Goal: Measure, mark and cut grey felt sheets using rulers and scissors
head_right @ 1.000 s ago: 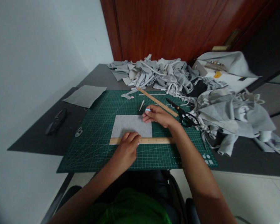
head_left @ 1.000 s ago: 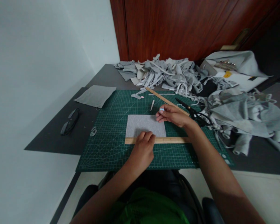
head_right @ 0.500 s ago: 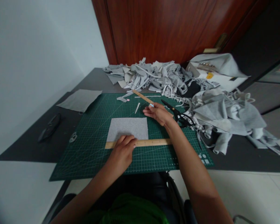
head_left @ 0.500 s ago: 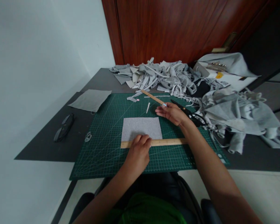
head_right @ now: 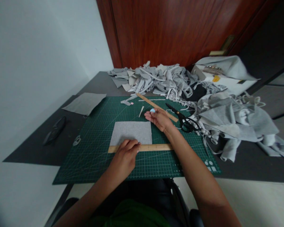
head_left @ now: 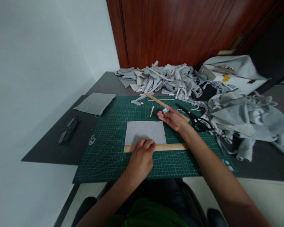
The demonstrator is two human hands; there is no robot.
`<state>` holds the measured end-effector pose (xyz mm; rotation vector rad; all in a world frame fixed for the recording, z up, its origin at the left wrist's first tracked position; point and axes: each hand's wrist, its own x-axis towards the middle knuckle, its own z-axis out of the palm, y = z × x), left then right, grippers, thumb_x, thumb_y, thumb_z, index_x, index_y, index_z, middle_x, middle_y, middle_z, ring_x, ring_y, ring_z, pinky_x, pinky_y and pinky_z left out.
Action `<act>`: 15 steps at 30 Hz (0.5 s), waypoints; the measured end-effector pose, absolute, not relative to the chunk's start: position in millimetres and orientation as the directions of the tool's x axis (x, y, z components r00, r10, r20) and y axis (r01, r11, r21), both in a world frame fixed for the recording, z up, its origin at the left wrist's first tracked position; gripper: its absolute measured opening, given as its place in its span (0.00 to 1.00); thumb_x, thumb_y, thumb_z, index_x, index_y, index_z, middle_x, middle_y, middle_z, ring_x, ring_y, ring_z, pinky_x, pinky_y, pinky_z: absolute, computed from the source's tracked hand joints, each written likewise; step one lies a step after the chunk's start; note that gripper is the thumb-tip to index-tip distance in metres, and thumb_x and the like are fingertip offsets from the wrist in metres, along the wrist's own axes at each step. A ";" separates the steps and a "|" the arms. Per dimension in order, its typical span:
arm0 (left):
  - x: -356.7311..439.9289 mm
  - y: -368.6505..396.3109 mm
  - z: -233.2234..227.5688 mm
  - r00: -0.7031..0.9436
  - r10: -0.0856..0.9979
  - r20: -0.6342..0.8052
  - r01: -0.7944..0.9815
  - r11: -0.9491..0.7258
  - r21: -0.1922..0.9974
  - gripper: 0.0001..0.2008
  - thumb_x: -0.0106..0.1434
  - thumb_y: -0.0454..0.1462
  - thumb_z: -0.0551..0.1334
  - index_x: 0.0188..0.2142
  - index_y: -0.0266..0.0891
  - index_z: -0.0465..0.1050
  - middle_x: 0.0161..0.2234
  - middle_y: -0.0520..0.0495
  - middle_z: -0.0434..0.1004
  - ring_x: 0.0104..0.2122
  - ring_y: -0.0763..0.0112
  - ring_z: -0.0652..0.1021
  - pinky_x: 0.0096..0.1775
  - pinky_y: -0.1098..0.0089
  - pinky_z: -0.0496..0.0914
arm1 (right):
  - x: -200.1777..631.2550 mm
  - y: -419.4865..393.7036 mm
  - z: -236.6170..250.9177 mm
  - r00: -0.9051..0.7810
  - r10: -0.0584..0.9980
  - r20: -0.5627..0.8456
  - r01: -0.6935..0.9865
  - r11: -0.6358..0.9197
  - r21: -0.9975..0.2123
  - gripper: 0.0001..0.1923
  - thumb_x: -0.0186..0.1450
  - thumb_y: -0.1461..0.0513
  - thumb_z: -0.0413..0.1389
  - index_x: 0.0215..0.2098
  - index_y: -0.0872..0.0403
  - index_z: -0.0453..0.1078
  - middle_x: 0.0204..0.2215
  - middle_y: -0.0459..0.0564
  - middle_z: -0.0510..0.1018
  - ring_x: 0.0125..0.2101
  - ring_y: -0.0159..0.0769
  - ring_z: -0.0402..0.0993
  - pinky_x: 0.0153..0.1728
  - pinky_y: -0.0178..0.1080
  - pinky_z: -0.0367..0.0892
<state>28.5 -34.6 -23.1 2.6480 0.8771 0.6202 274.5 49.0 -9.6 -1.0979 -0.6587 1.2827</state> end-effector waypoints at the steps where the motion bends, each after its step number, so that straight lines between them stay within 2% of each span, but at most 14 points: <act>1: 28.3 -34.7 -22.8 0.722 0.619 0.309 0.496 -0.775 0.392 0.19 0.67 0.22 0.57 0.53 0.34 0.76 0.52 0.43 0.77 0.50 0.57 0.73 0.55 0.53 0.75 | 280.7 50.7 -7.8 0.236 0.957 -0.167 -0.415 -0.056 -0.908 0.13 0.69 0.74 0.55 0.34 0.50 0.68 0.30 0.43 0.83 0.33 0.28 0.83 0.41 0.32 0.81; 5: 28.0 -34.4 -21.4 0.725 0.612 0.315 0.491 -0.781 0.387 0.21 0.66 0.22 0.57 0.54 0.36 0.76 0.53 0.43 0.77 0.50 0.57 0.73 0.55 0.53 0.75 | 293.1 50.8 -1.1 0.246 0.960 -0.134 -0.385 -0.030 -0.922 0.08 0.69 0.69 0.58 0.34 0.50 0.68 0.27 0.41 0.81 0.27 0.26 0.79 0.33 0.29 0.78; 8: 28.5 -34.1 -20.6 0.730 0.612 0.304 0.499 -0.782 0.374 0.21 0.66 0.22 0.57 0.54 0.37 0.76 0.52 0.42 0.77 0.50 0.57 0.73 0.55 0.53 0.75 | 286.6 45.1 1.7 0.168 0.977 -0.128 -0.310 -0.071 -0.948 0.04 0.68 0.64 0.60 0.35 0.52 0.70 0.28 0.43 0.80 0.25 0.28 0.76 0.29 0.31 0.74; 11: 29.2 -34.9 -20.5 0.729 0.618 0.294 0.520 -0.779 0.350 0.21 0.66 0.22 0.57 0.54 0.37 0.77 0.52 0.42 0.77 0.50 0.57 0.74 0.54 0.53 0.75 | 274.7 37.4 3.1 0.062 0.990 -0.125 -0.203 -0.110 -0.973 0.06 0.64 0.61 0.65 0.33 0.53 0.73 0.26 0.44 0.78 0.23 0.29 0.71 0.24 0.32 0.67; 13: 29.7 -35.9 -20.5 0.730 0.618 0.292 0.528 -0.782 0.332 0.21 0.66 0.22 0.57 0.54 0.36 0.76 0.53 0.41 0.77 0.50 0.57 0.74 0.54 0.53 0.75 | 268.9 32.3 3.6 -0.017 0.999 -0.052 0.012 -0.052 -0.999 0.07 0.63 0.60 0.65 0.32 0.54 0.74 0.24 0.42 0.75 0.23 0.29 0.67 0.24 0.32 0.61; 15: 30.4 -36.6 -19.5 0.725 0.622 0.296 0.532 -0.779 0.332 0.20 0.67 0.23 0.56 0.54 0.36 0.77 0.54 0.41 0.78 0.50 0.57 0.74 0.54 0.53 0.75 | 266.5 27.6 4.0 -0.110 0.993 0.042 0.367 0.080 -0.927 0.06 0.63 0.59 0.64 0.32 0.53 0.75 0.25 0.41 0.73 0.25 0.31 0.65 0.28 0.34 0.60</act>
